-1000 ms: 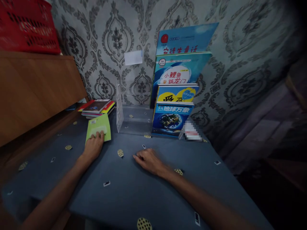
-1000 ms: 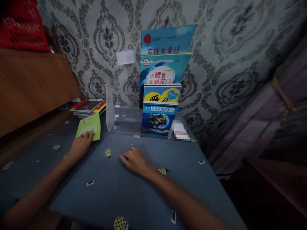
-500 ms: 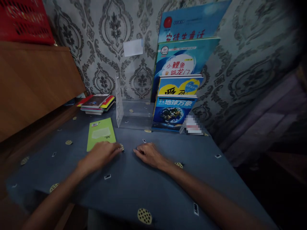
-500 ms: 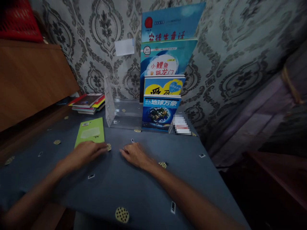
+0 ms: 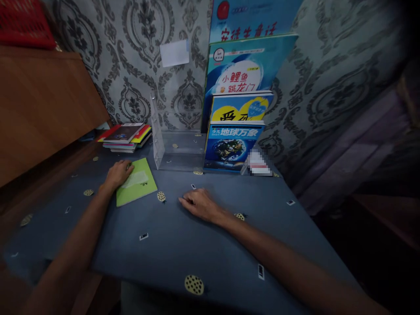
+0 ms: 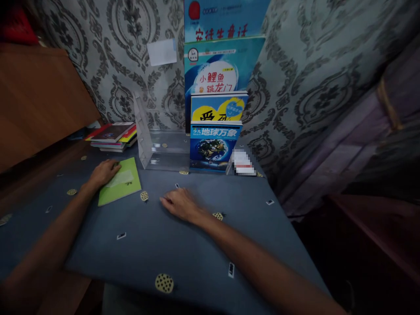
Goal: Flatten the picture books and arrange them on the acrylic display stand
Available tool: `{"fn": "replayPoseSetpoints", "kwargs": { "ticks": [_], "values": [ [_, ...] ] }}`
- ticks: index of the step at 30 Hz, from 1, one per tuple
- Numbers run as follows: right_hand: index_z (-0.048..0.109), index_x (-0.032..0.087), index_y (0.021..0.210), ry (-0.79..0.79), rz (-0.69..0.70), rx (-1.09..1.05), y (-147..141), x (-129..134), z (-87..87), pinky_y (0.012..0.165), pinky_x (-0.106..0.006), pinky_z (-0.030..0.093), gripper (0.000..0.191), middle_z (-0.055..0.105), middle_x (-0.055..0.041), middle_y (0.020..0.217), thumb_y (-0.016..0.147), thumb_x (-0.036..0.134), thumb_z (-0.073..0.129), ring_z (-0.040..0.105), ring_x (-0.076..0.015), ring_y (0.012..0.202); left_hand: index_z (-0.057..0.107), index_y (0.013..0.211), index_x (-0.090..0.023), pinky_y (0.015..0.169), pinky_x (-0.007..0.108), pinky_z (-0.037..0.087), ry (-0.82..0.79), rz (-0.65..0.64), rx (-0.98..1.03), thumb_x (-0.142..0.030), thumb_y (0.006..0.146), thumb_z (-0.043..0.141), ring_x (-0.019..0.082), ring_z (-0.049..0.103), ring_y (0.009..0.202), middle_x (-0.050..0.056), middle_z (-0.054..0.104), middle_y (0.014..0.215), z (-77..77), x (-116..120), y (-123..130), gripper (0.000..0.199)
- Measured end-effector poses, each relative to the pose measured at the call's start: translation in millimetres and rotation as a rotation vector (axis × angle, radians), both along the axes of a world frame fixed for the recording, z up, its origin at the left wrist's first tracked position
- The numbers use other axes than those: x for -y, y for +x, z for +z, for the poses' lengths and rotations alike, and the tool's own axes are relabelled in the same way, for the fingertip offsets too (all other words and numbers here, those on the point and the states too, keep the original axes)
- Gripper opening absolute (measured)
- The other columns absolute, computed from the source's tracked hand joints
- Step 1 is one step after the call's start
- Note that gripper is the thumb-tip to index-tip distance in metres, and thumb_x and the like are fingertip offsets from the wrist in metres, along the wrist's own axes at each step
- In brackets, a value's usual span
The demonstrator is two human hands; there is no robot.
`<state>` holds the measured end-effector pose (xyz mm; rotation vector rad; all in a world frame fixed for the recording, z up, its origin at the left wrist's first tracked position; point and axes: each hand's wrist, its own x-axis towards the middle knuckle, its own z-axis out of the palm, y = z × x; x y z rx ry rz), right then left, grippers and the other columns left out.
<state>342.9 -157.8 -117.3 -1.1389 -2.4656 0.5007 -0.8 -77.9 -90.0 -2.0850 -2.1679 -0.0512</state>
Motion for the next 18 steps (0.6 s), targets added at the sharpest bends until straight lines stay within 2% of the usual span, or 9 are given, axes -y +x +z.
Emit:
{"fn": "replayPoseSetpoints", "kwargs": {
  "ticks": [4,7,9,13,16,18],
  "values": [
    [0.049,0.019,0.060,0.052,-0.034,-0.046,0.9,-2.5,-4.7,0.061,-0.027,0.026,0.039,0.051,0.0021,0.060,0.098,0.025,0.056,0.042,-0.0111,0.057,0.067,0.121,-0.020,0.080,0.035,0.050,-0.069,-0.021,-0.048,-0.052,0.098,0.036,0.032,0.067,0.109,0.015,0.070,0.123,11.3,8.4,-1.1,0.050],
    [0.058,0.019,0.075,0.117,-0.107,-0.152,2.3,-3.7,-6.8,0.066,-0.027,0.033,0.025,0.061,-0.0014,0.074,0.099,0.025,0.054,0.052,-0.0144,0.067,0.069,0.110,-0.022,0.072,0.033,0.047,-0.160,-0.048,-0.057,-0.057,0.094,0.042,0.031,0.069,0.101,0.013,0.074,0.112,24.6,13.9,1.6,0.047],
    [0.061,0.020,0.086,0.144,-0.146,-0.245,3.6,-4.4,-6.6,0.072,-0.028,0.039,0.017,0.065,-0.0040,0.084,0.100,0.024,0.051,0.058,-0.0171,0.076,0.069,0.098,-0.022,0.068,0.032,0.044,-0.229,-0.111,-0.009,-0.058,0.089,0.048,0.029,0.069,0.091,0.009,0.075,0.100,33.4,18.4,7.6,0.042],
    [0.060,0.020,0.092,0.214,-0.204,-0.390,6.5,-7.5,-5.3,0.083,-0.034,0.045,0.016,0.065,-0.0085,0.094,0.100,0.024,0.046,0.060,-0.0231,0.092,0.061,0.075,-0.021,0.061,0.028,0.044,-0.443,-0.311,0.314,-0.062,0.080,0.057,0.020,0.064,0.069,0.002,0.067,0.073,42.8,31.6,33.0,0.041],
    [0.059,0.021,0.089,0.265,-0.254,-0.448,9.1,-10.2,-6.4,0.084,-0.036,0.046,0.017,0.064,-0.0086,0.092,0.099,0.023,0.045,0.060,-0.0245,0.093,0.059,0.078,-0.020,0.058,0.027,0.049,-0.692,-0.392,0.622,-0.067,0.075,0.062,0.017,0.062,0.063,0.000,0.062,0.067,38.1,41.2,57.4,0.047],
    [0.058,0.022,0.087,0.290,-0.271,-0.447,10.6,-11.2,-7.9,0.084,-0.036,0.046,0.016,0.065,-0.0076,0.090,0.098,0.022,0.046,0.061,-0.0242,0.092,0.058,0.078,-0.019,0.055,0.027,0.050,-0.768,-0.441,0.703,-0.066,0.075,0.064,0.016,0.060,0.059,-0.001,0.061,0.063,32.0,44.7,70.0,0.047]
  ]
}}
